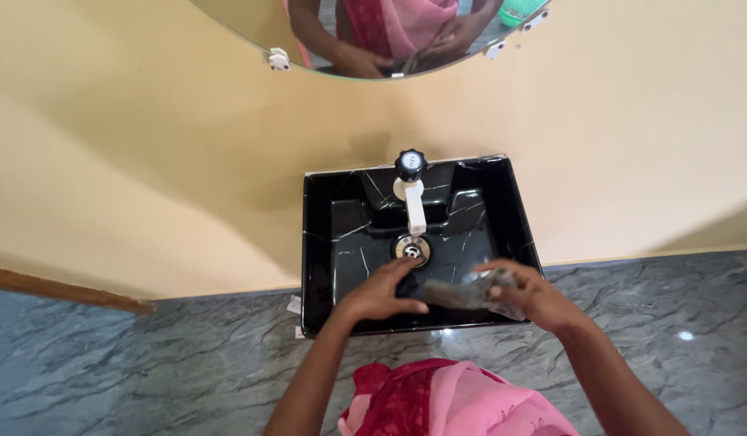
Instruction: The person wipes the interior and rim of a black bathroom sink using a cloth. They repeatedly rub the basin surface, faucet base, and edges, occasionally wringing the cloth and adjusting their grip.
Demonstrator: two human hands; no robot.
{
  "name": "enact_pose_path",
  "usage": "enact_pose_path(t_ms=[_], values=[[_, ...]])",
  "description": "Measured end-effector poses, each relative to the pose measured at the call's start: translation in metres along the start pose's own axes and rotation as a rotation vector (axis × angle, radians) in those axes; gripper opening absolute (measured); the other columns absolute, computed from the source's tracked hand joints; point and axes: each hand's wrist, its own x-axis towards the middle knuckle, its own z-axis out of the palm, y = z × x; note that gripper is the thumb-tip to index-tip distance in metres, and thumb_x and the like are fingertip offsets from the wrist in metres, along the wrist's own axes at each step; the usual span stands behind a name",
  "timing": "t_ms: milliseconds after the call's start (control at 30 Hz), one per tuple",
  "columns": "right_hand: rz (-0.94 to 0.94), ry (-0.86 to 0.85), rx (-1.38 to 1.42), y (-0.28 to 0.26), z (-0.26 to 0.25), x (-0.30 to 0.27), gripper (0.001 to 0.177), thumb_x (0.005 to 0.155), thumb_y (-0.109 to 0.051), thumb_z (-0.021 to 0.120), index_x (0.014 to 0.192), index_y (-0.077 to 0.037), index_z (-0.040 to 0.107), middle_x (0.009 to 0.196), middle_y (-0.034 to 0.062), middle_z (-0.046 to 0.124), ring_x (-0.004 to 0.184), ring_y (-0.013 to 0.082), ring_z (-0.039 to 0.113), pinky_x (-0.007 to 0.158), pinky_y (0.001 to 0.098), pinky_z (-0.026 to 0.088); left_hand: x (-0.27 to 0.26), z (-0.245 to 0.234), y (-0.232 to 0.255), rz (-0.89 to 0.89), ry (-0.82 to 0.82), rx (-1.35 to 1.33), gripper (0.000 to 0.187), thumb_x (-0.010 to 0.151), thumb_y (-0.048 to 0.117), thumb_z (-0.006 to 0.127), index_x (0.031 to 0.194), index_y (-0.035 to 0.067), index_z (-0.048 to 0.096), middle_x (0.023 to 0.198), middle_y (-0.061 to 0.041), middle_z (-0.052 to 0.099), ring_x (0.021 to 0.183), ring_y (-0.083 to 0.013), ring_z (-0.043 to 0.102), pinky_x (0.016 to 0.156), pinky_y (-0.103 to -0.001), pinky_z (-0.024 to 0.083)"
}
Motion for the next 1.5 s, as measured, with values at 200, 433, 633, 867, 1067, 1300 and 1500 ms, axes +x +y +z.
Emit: enact_pose_path(t_ms=[200, 433, 633, 867, 1067, 1300, 1500], values=[[-0.202, -0.078, 0.855, 0.017, -0.006, 0.025, 0.071, 0.080, -0.035, 0.080, 0.140, -0.008, 0.056, 0.108, 0.0055, 0.067, 0.097, 0.0189, 0.071, 0.085, 0.0410, 0.060, 0.016, 0.022, 0.034, -0.321, -0.080, -0.629, 0.051, 0.087, 0.027, 0.079, 0.128, 0.000, 0.065, 0.116, -0.012, 0.076, 0.110, -0.0230, 0.070, 0.099, -0.037, 0.053], [-0.321, 0.202, 0.017, 0.054, -0.008, 0.045, 0.046, 0.087, -0.007, 0.070, 0.132, -0.001, 0.066, 0.117, 0.0096, 0.072, 0.108, 0.0185, 0.066, 0.097, 0.0338, 0.053, -0.001, 0.037, 0.008, -0.263, 0.142, -1.028, 0.023, 0.095, 0.006, 0.075, 0.110, -0.011, 0.074, 0.096, -0.011, 0.071, 0.086, -0.0148, 0.064, 0.079, -0.031, 0.052], [-0.714, 0.250, -0.201, 0.013, 0.004, 0.023, 0.083, 0.072, 0.004, 0.067, 0.150, -0.004, 0.043, 0.145, 0.0099, 0.052, 0.136, 0.0213, 0.049, 0.111, 0.0363, 0.040, 0.015, 0.021, 0.041, -0.171, 0.116, -0.952, 0.056, 0.073, 0.005, 0.064, 0.128, 0.003, 0.063, 0.104, -0.003, 0.072, 0.089, -0.0106, 0.067, 0.082, -0.025, 0.055], [-0.478, 0.045, -0.190, -0.028, 0.024, 0.020, 0.046, 0.078, -0.005, 0.080, 0.122, -0.007, 0.066, 0.116, 0.0059, 0.076, 0.112, 0.0197, 0.070, 0.100, 0.0362, 0.054, 0.043, -0.021, 0.098, 0.099, 0.173, -0.587, 0.024, 0.079, -0.001, 0.060, 0.103, 0.000, 0.059, 0.129, -0.014, 0.069, 0.099, -0.0134, 0.065, 0.088, -0.027, 0.052], [-0.958, 0.456, -0.673, -0.057, 0.000, -0.012, 0.030, 0.072, -0.011, 0.080, 0.100, -0.010, 0.068, 0.099, 0.0058, 0.069, 0.102, 0.0256, 0.067, 0.098, 0.0407, 0.046, 0.055, -0.030, 0.119, 0.211, 0.310, -0.598, 0.030, 0.086, -0.008, 0.065, 0.076, 0.005, 0.039, 0.135, -0.017, 0.066, 0.117, -0.0212, 0.070, 0.096, -0.036, 0.060], [-0.482, 0.094, -1.155, -0.059, -0.003, -0.085, 0.058, 0.078, -0.038, 0.079, 0.128, -0.011, 0.072, 0.120, 0.0097, 0.071, 0.116, 0.0331, 0.061, 0.102, 0.0540, 0.035, 0.025, -0.022, 0.088, -0.068, 0.133, 0.094, 0.033, 0.072, 0.002, 0.077, 0.102, -0.002, 0.063, 0.128, -0.016, 0.069, 0.101, -0.0343, 0.067, 0.087, -0.045, 0.053], [-0.249, 0.261, -1.196, -0.021, -0.023, -0.086, 0.050, 0.089, -0.045, 0.060, 0.130, -0.018, 0.069, 0.125, 0.0059, 0.070, 0.125, 0.0252, 0.059, 0.108, 0.0440, 0.040, 0.016, 0.021, 0.056, -0.085, 0.075, 0.140, 0.039, 0.091, 0.018, 0.068, 0.126, 0.002, 0.065, 0.132, -0.018, 0.067, 0.120, -0.0359, 0.063, 0.103, -0.043, 0.049]])
